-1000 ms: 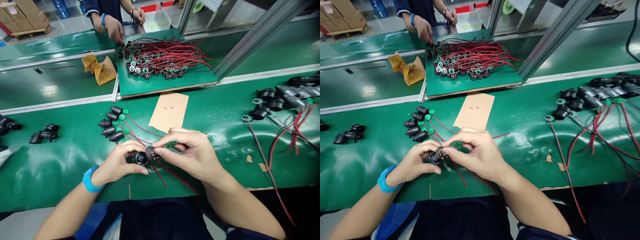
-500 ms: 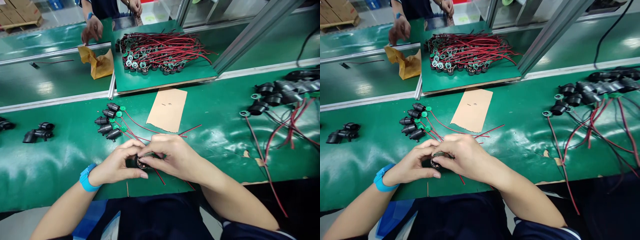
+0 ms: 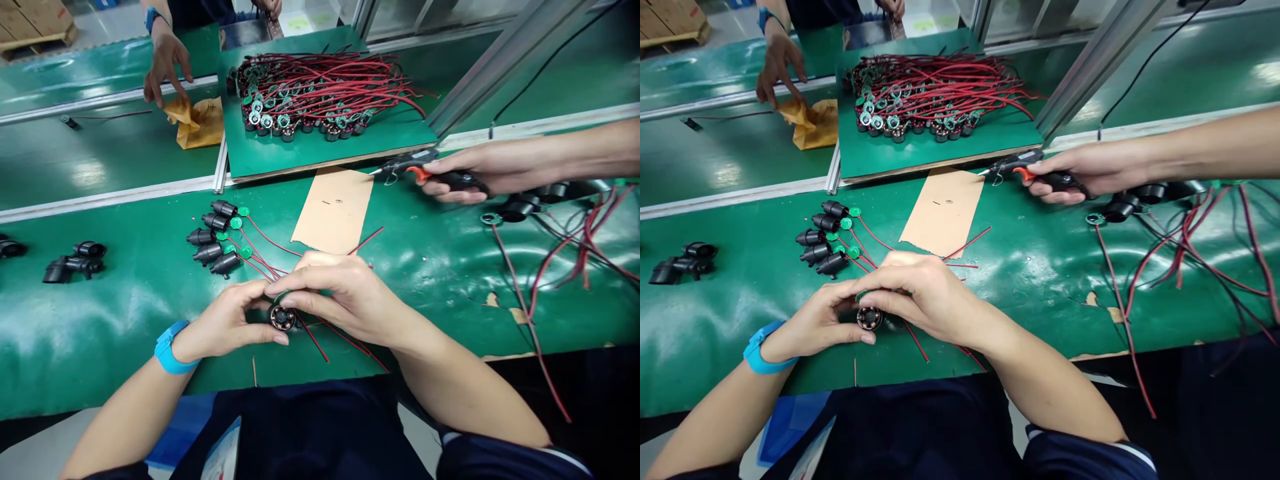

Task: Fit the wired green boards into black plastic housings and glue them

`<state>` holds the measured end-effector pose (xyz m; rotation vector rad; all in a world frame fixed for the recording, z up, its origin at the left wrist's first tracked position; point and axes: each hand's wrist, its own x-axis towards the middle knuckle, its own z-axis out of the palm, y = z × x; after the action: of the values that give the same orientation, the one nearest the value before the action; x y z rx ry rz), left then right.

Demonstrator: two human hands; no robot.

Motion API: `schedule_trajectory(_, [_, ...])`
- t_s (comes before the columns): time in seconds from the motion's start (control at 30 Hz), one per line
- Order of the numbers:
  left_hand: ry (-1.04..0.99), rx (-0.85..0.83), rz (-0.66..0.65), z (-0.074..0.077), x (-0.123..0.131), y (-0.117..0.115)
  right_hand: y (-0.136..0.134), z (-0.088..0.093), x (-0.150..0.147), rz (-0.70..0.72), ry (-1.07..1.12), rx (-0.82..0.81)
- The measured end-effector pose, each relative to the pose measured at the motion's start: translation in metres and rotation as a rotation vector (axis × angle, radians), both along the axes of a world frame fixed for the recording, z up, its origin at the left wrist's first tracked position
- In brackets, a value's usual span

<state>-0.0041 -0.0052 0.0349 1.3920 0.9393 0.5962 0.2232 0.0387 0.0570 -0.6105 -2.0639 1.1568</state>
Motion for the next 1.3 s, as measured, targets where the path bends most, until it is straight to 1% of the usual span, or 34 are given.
schedule_trajectory(0.1, [-0.064,-0.060,-0.034,0.000,-0.002,0.001,0.001,0.002,0.001,-0.037,0.002,0.012])
schedule_trajectory(0.23, [-0.028,-0.007,-0.070,-0.001,-0.002,0.003,0.000,-0.003,-0.003,0.015,0.016,0.013])
schedule_trajectory(0.33, [-0.045,0.001,-0.076,-0.003,-0.002,0.005,-0.001,-0.005,-0.003,0.017,-0.015,0.033])
schedule_trajectory(0.47, [-0.144,-0.011,-0.047,-0.005,-0.005,0.007,-0.001,0.005,0.006,-0.048,-0.076,0.029])
schedule_trajectory(0.57, [-0.156,0.018,-0.039,-0.005,-0.008,0.008,-0.002,0.010,0.010,-0.093,-0.104,0.025])
schedule_trajectory(0.63, [-0.143,0.015,-0.051,-0.004,-0.008,0.007,-0.003,0.008,0.007,-0.065,-0.093,0.019])
schedule_trajectory(0.73, [-0.106,0.017,-0.079,-0.002,-0.007,0.007,-0.004,-0.001,0.000,-0.003,-0.049,0.034])
schedule_trajectory(0.87, [-0.087,0.039,-0.110,0.000,-0.007,0.008,-0.005,-0.009,-0.004,-0.007,0.012,0.082])
schedule_trajectory(1.03, [-0.130,-0.015,-0.103,-0.001,-0.008,0.008,-0.006,-0.008,-0.005,-0.039,0.050,0.094])
schedule_trajectory(1.17, [-0.142,-0.012,-0.105,-0.002,-0.008,0.008,-0.007,-0.008,-0.008,-0.041,0.074,0.101])
schedule_trajectory(1.3, [-0.186,-0.031,-0.059,-0.003,-0.007,0.008,-0.010,-0.003,-0.007,-0.068,0.003,0.043])
